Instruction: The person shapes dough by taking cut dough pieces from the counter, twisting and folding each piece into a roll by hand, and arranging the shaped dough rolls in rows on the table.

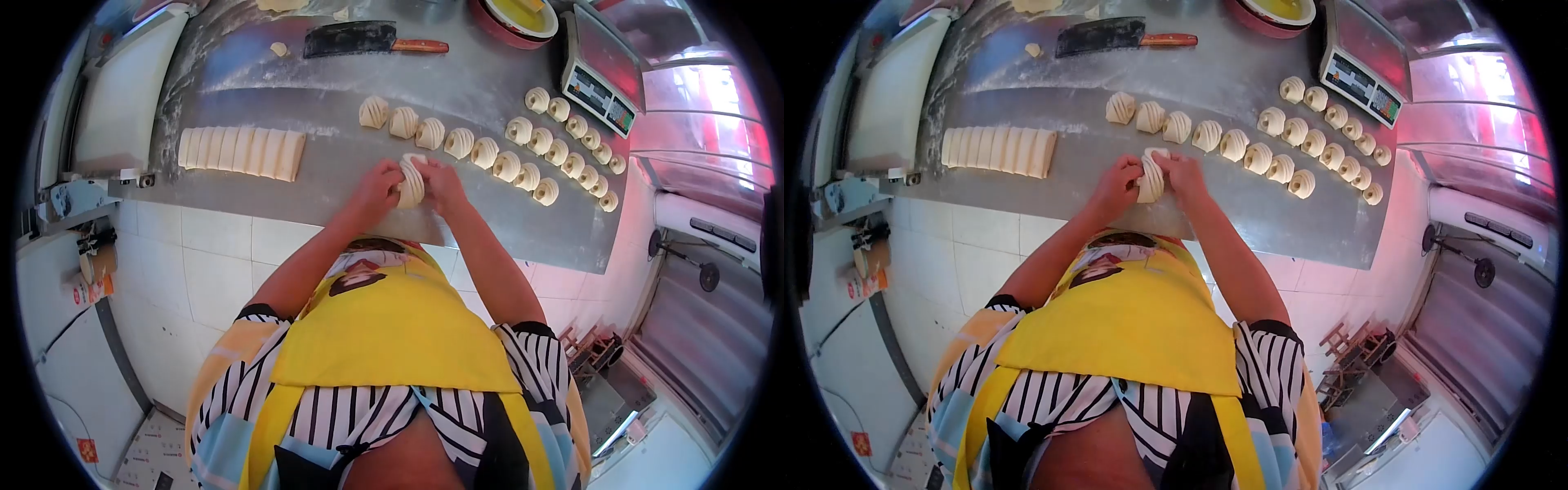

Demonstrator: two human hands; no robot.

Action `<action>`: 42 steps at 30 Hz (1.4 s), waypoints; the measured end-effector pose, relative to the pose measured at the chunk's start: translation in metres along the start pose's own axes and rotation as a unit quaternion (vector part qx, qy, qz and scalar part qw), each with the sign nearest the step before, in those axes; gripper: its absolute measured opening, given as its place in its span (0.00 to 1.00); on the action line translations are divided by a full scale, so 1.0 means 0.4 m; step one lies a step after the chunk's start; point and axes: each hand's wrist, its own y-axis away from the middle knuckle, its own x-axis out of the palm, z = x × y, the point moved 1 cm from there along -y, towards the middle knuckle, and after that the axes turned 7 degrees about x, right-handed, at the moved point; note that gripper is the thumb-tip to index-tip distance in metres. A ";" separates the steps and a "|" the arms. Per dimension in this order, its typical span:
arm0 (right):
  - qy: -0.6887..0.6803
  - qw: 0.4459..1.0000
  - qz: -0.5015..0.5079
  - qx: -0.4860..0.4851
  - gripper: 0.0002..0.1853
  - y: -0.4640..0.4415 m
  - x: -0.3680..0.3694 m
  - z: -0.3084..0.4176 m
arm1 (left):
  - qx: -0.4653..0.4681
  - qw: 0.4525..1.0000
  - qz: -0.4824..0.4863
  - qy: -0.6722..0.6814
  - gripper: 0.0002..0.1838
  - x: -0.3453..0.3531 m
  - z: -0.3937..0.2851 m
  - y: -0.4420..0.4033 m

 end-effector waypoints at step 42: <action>0.414 0.907 -0.062 -0.055 0.10 -0.068 -0.053 -0.154 | -0.331 0.943 0.021 0.034 0.13 0.054 0.149 0.061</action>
